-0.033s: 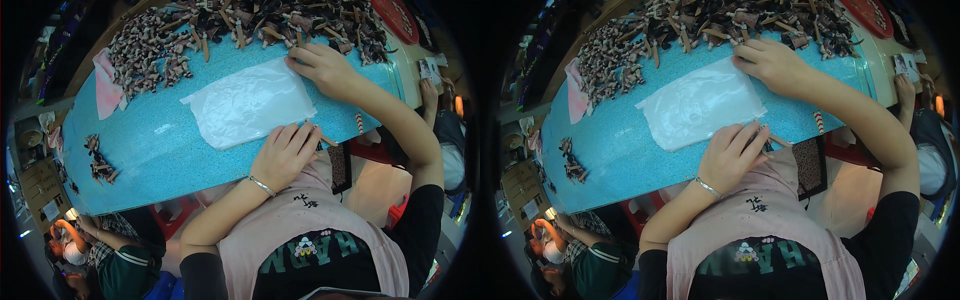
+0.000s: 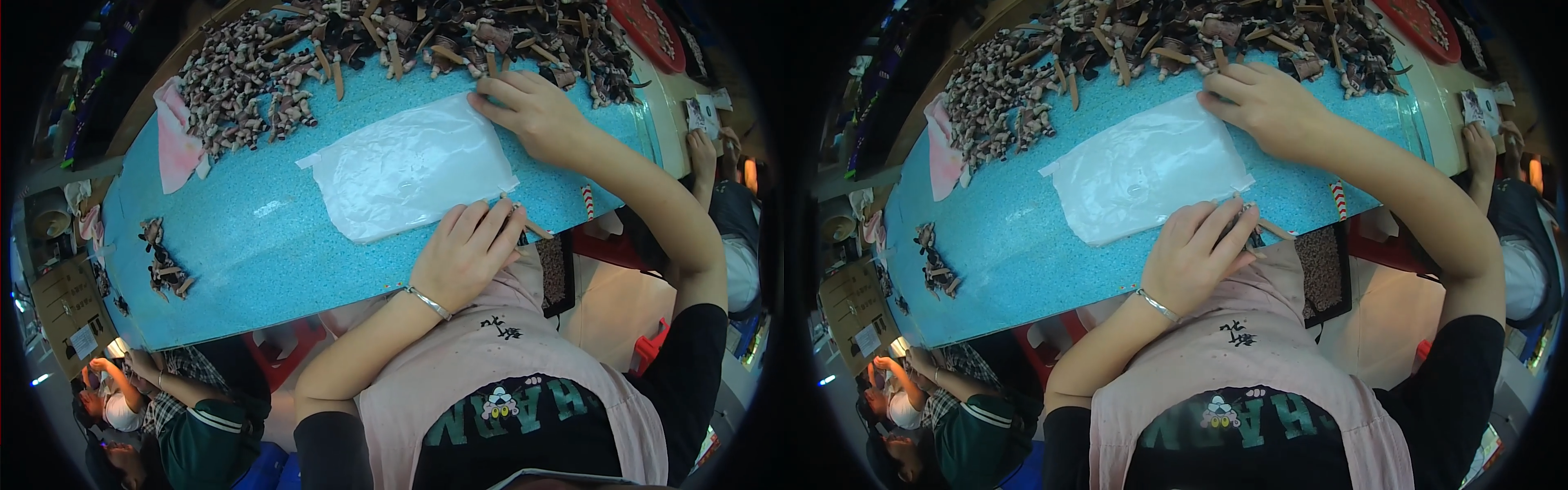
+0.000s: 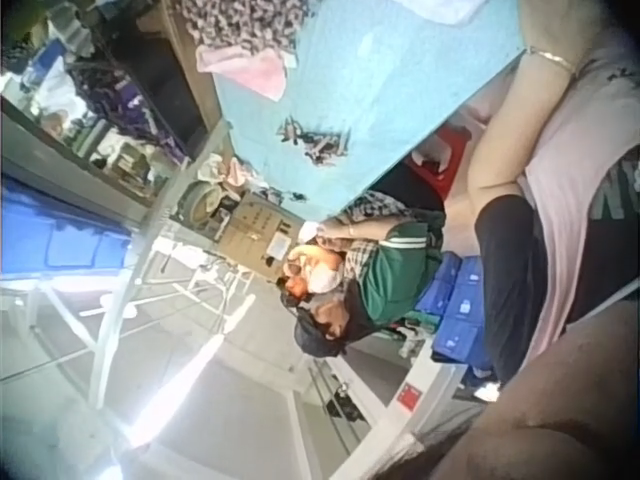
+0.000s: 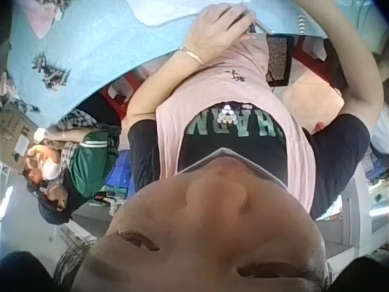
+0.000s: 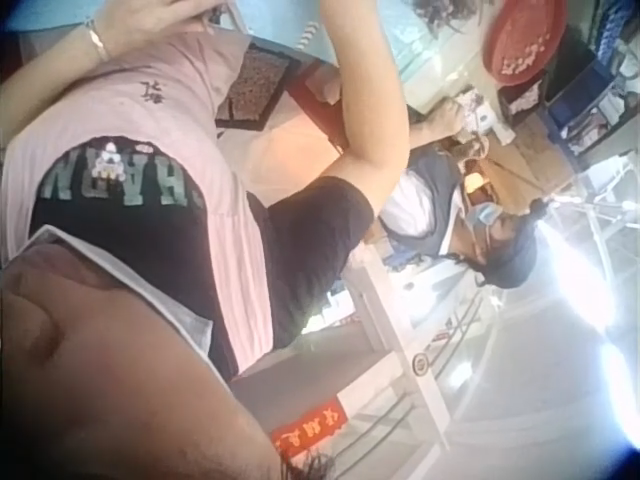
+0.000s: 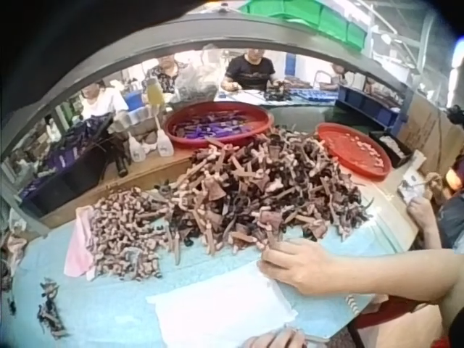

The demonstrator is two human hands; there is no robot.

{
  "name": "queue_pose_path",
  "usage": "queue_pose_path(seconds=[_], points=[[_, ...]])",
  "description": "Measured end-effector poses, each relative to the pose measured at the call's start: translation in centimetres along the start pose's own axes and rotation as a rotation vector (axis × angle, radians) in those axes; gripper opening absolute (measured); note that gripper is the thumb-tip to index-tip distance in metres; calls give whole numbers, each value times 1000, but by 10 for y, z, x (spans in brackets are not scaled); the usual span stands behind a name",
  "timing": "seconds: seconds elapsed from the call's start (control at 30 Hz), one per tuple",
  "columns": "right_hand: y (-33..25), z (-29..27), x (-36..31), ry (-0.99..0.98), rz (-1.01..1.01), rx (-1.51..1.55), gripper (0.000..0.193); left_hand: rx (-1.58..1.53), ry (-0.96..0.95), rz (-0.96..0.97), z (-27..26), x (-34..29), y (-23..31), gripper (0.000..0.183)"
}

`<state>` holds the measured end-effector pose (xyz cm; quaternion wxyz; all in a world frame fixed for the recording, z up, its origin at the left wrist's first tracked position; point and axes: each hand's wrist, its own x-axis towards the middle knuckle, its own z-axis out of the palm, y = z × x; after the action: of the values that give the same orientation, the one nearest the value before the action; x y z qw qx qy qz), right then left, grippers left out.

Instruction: The person applies adhesive from a bottle onto toy figure components, attaches the pieces together by hand to assemble the figurines, and lines them up on the table.

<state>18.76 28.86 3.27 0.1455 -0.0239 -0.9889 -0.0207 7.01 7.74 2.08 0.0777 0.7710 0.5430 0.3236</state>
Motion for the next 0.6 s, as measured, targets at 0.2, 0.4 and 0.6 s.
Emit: queue_pose_path(seconds=[0.2,0.4,0.6], points=[[-15,-16,7,-122,193,49,49,-29,59,25,0,-1,2,54],[-29,-10,5,-120,260,25,56,16,106,22,-2,-15,4,51],[-34,-7,3,-120,278,-47,60,134,102,-2,-44,-50,-8,51]])
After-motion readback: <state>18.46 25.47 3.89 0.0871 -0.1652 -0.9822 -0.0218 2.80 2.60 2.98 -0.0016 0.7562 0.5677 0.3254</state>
